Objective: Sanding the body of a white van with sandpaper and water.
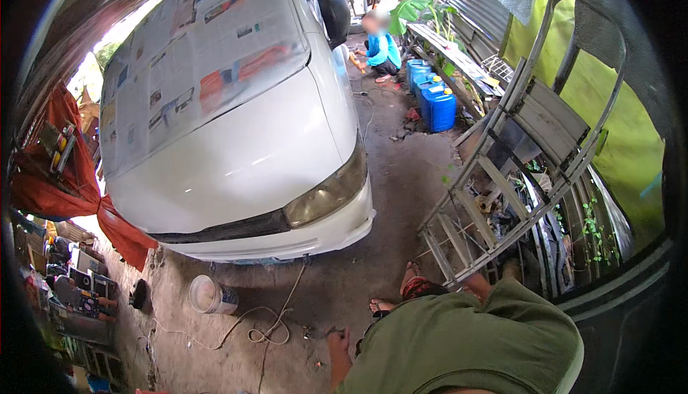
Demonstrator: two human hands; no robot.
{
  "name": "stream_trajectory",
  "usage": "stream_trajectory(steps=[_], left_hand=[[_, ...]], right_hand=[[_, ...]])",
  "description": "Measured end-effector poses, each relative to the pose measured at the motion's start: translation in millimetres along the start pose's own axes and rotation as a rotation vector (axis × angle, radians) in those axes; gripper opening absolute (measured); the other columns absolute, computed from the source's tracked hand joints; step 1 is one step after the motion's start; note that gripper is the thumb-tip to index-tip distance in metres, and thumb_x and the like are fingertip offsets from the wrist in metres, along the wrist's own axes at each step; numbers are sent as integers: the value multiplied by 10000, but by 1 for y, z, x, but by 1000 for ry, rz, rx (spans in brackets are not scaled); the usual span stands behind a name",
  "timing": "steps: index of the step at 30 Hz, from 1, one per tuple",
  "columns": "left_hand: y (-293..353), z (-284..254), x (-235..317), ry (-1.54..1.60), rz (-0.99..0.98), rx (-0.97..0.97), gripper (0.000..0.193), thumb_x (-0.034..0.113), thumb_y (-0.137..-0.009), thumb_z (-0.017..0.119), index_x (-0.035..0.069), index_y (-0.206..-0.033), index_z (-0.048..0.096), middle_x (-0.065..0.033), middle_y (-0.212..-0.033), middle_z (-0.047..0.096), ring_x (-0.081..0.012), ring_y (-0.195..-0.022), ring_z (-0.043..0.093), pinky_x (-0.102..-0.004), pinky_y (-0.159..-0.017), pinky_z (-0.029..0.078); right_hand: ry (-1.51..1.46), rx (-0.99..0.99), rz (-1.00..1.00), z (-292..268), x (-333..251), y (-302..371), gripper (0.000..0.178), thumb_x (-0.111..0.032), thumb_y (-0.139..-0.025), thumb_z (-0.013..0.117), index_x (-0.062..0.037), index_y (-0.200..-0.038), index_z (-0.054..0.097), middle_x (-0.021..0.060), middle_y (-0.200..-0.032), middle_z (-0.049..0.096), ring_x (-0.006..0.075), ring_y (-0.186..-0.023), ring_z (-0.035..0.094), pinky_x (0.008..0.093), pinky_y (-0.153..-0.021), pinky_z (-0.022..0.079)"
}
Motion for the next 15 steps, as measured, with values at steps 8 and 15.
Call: stream_trajectory(steps=[8, 15], left_hand=[[-27, -1, 56, 593, 118, -232, 298, 159, -935, 452, 53, -1129, 652, -219, -1116, 581, -329, -1022, 573, -525, -864, 516], [-13, 14, 74, 1899, -827, -295, 407, 65, -937, 398, 60, -1344, 428, -173, -1134, 530, -313, -985, 554, -566, -856, 520]], right_hand=[[-41, 195, -443, -5, -152, 62, 215, -221, -844, 621, -13, -880, 665, 116, -779, 641, 210, -667, 600, 385, -603, 475], [-7, 159, -406, -6, -134, 40, 220, -231, -843, 631, -21, -885, 680, 111, -767, 645, 222, -629, 585, 422, -604, 472]])
Point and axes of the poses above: each hand's wrist, its own y-axis away from the middle knuckle, its own z-axis out of the palm, x = y × z, the point moved 3 cm from there along -y, towards the middle knuckle
